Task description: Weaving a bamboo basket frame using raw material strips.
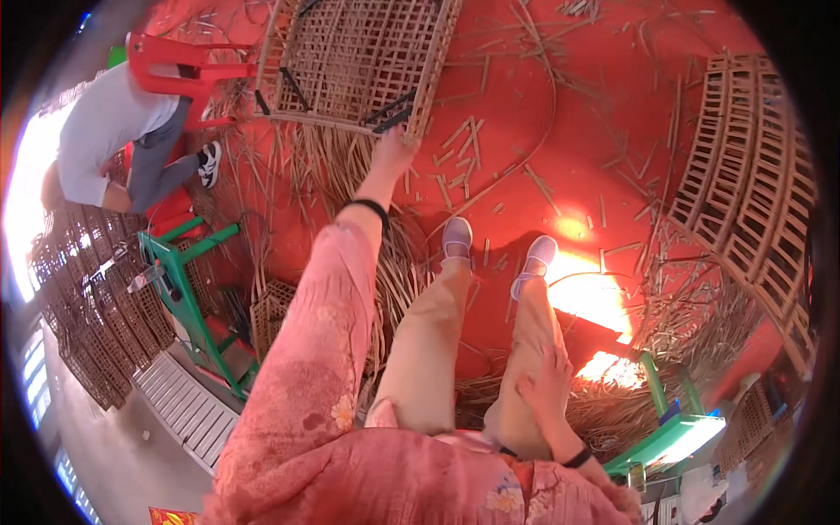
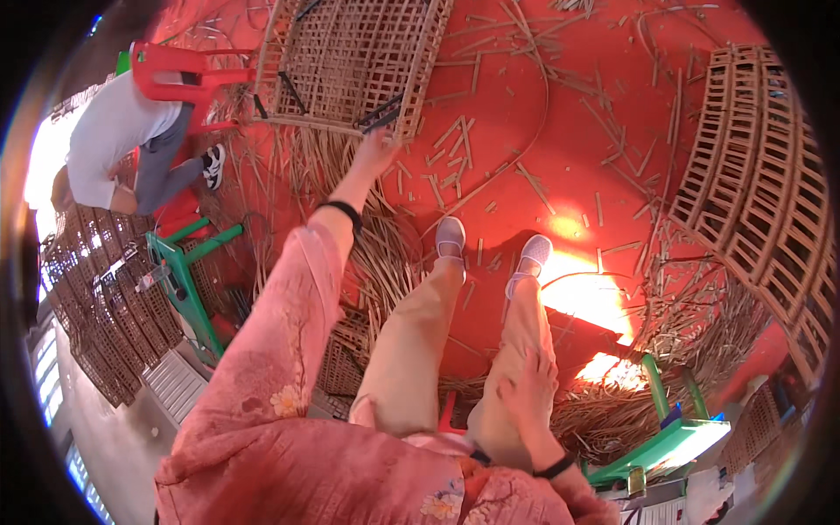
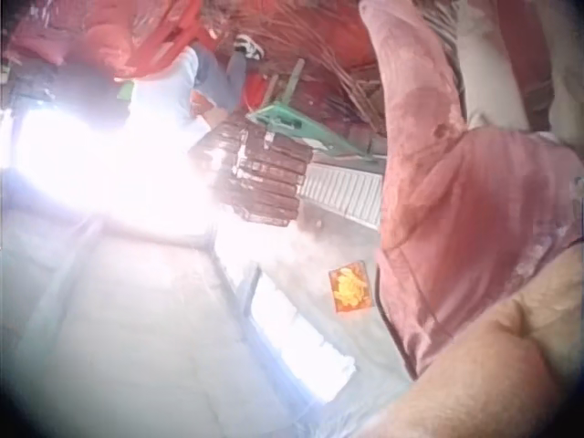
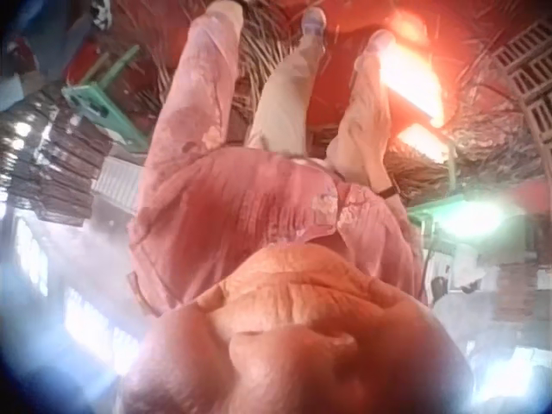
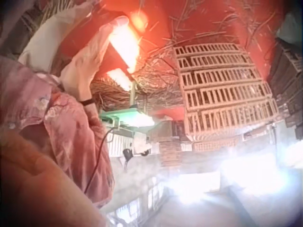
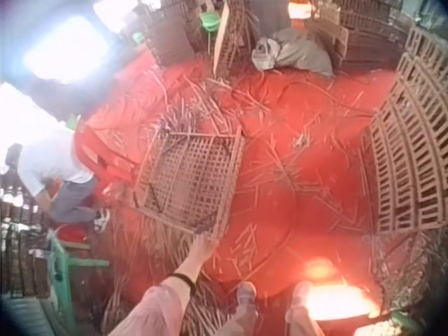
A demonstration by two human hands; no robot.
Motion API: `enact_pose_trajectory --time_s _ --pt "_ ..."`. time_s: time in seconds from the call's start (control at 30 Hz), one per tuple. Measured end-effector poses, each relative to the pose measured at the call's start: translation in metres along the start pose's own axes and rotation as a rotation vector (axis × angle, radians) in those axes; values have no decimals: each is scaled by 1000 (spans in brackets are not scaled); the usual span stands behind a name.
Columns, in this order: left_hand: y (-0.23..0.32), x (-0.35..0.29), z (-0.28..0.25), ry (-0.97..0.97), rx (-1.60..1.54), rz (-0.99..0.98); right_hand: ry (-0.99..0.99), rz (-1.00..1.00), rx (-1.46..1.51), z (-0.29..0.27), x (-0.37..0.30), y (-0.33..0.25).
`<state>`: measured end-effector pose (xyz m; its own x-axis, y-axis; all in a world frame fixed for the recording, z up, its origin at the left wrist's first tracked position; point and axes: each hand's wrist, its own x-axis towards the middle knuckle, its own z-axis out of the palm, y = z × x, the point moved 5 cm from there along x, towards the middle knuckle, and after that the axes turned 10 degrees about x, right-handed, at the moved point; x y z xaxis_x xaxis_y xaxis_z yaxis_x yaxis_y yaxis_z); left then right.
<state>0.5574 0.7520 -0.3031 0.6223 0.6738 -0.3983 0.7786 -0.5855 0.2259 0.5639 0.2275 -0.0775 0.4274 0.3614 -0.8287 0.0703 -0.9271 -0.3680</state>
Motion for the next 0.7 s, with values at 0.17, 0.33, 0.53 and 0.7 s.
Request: enact_pose_trajectory --time_s 0.17,0.33,0.53,0.7 --pt "24 107 47 -251 190 -102 6 120 5 -1 -13 -2" --pt "-29 139 74 -383 289 -133 15 95 51 9 -9 -5" --pt "33 66 54 -284 294 -130 51 58 -5 2 -11 -6" --pt "113 -57 -8 -256 250 49 166 1 -14 -7 -17 3"
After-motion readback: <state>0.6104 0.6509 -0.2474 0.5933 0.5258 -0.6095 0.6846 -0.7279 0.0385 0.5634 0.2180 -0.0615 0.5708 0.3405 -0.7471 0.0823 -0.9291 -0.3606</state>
